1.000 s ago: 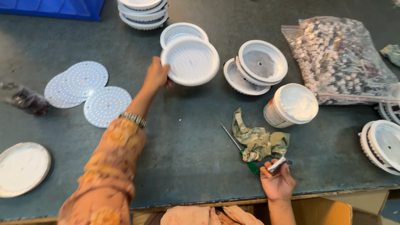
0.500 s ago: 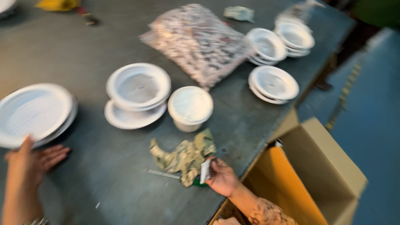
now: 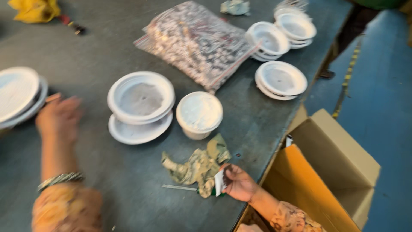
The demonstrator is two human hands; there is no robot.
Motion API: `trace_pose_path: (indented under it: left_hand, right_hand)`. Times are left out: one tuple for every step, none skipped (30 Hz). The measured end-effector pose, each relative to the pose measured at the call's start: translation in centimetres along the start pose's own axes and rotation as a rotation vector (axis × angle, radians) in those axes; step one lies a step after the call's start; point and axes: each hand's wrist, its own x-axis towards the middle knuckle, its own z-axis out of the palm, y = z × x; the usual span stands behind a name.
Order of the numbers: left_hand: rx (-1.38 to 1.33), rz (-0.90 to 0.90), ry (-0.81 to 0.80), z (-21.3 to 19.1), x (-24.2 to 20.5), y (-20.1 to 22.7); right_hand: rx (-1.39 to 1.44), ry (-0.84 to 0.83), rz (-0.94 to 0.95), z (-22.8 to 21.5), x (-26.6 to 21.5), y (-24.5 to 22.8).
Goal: The person applies white paste to the center of white plastic housings and attaches circular LED panels. They handle each unit one at a time, spreading the paste, placing the panel, and stacking the finished assemblies.
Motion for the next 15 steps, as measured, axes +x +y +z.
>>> trace_pose_path:
  left_hand:
    - [0.105, 0.027, -0.032, 1.7, -1.8, -0.5]
    - [0.202, -0.107, -0.020, 3.6, -3.0, -0.8]
    - [0.408, -0.137, -0.055, 5.9, -3.6, -1.2]
    - [0.788, -0.026, -0.090, 7.1, -5.0, -1.6]
    - [0.864, 0.115, -0.175, 8.5, -5.6, -1.9]
    - [1.059, 0.140, -0.121, 8.9, -6.4, -2.0]
    - [1.251, 0.166, -0.075, 9.6, -7.0, -2.3]
    - [1.271, 0.190, -0.047, 9.7, -7.4, -2.3]
    - [1.293, 0.221, -0.024, 10.0, -7.6, -2.4]
    - [1.315, 0.252, -0.001, 9.8, -7.7, -2.4]
    - [1.327, 0.282, 0.047, 9.9, -7.5, -2.6]
    - [1.337, 0.313, 0.095, 9.9, -7.2, -2.9]
    - [1.344, 0.342, 0.132, 9.9, -6.9, -3.4]
    - [1.305, 0.391, 0.149, 9.9, -6.5, -3.6]
    - [1.265, 0.436, 0.165, 9.7, -6.3, -3.8]
  right_hand:
    - [-0.004, 0.018, 0.013, -0.2, 0.1, 0.0]
    - [-0.009, 0.035, 0.026, -0.3, 0.1, 0.1]
    - [-0.013, 0.054, 0.028, -0.4, 0.2, 0.0]
    - [-0.018, 0.073, 0.030, -0.4, 0.2, 0.0]
    - [-0.032, 0.097, 0.019, -0.5, 0.2, -0.3]
    - [-0.029, 0.066, 0.023, -0.6, 0.4, -0.3]
    - [-0.027, 0.038, 0.016, -0.6, 0.4, -0.5]
    - [-0.026, 0.010, 0.009, -0.5, 0.4, -0.5]
    - [-0.039, 0.031, 0.012, -0.4, 0.5, -0.4]
    - [-0.052, 0.053, 0.013, -0.2, 0.7, -0.2]
    - [-0.066, 0.078, 0.003, 0.1, 0.7, -0.3]
    - [-0.081, 0.058, 0.004, 0.3, 0.8, -0.3]
    - [-0.096, 0.045, -0.003, 0.5, 0.9, -0.3]
    - [-0.111, 0.032, -0.010, 0.7, 1.0, -0.2]
    - [-0.116, 0.022, -0.011, 0.9, 1.0, -0.3]
